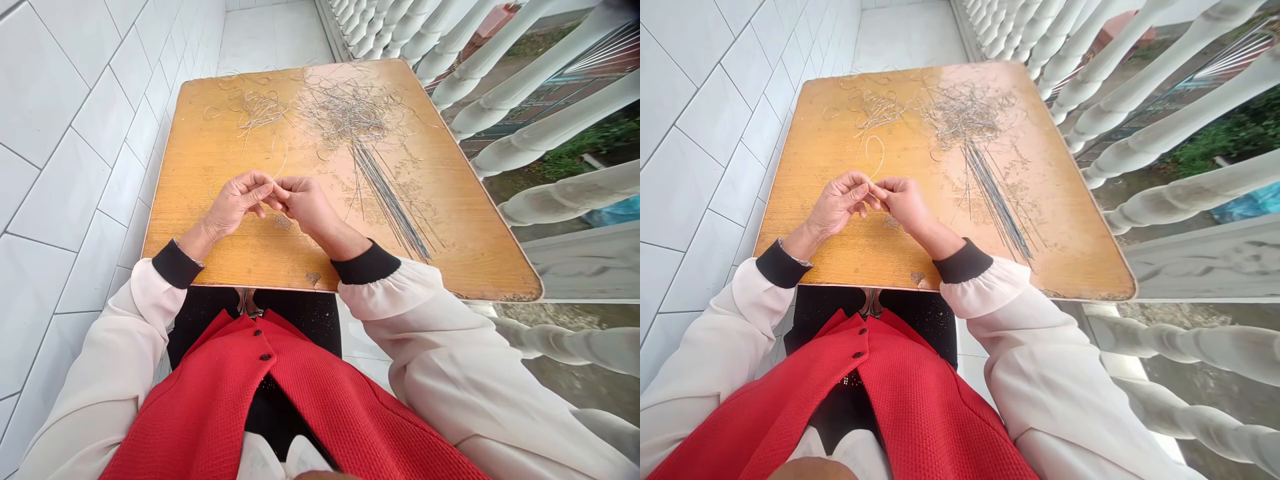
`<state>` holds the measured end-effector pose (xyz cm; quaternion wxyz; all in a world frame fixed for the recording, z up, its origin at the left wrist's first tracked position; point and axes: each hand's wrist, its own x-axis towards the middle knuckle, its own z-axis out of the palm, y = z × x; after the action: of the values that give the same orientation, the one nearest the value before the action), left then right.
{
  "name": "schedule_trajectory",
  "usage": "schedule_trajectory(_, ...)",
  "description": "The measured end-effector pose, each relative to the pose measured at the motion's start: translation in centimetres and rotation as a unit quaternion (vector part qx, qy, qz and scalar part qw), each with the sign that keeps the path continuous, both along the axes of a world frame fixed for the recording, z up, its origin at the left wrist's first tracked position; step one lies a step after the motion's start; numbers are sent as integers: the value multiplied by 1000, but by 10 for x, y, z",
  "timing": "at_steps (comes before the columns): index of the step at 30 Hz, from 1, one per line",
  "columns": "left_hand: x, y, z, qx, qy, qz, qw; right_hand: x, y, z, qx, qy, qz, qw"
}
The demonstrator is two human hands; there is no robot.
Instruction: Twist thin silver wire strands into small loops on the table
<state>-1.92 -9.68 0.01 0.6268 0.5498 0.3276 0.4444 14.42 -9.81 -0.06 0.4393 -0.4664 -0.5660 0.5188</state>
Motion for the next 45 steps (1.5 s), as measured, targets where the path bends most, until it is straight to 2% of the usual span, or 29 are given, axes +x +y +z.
schedule_trajectory(5, 2, 0, 2, 28, 37, 37, 998, 2, 1, 3, 16, -80, -6, 997)
schedule_trajectory(9, 5, 0, 2, 25, 62, 68, 995, 2, 1, 3, 29, -96, -19, 995)
schedule_trajectory(15, 10, 0, -1, -23, 68, 143, 987, 3, 5, -2, 23, -3, -42, 999)
schedule_trajectory(21, 13, -1, -2, -64, 27, 181, 981, 8, 4, -2, 29, 67, -30, 997)
schedule_trajectory(27, 17, -5, 1, -97, 39, 202, 974, 6, 4, -6, 57, 46, -60, 995)
schedule_trajectory(33, 19, -8, 2, -90, 35, 220, 971, 7, 5, -6, 48, 60, -61, 995)
schedule_trajectory(45, 23, -11, 2, -111, -17, 210, 971, 7, 8, -5, 45, 74, -100, 991)
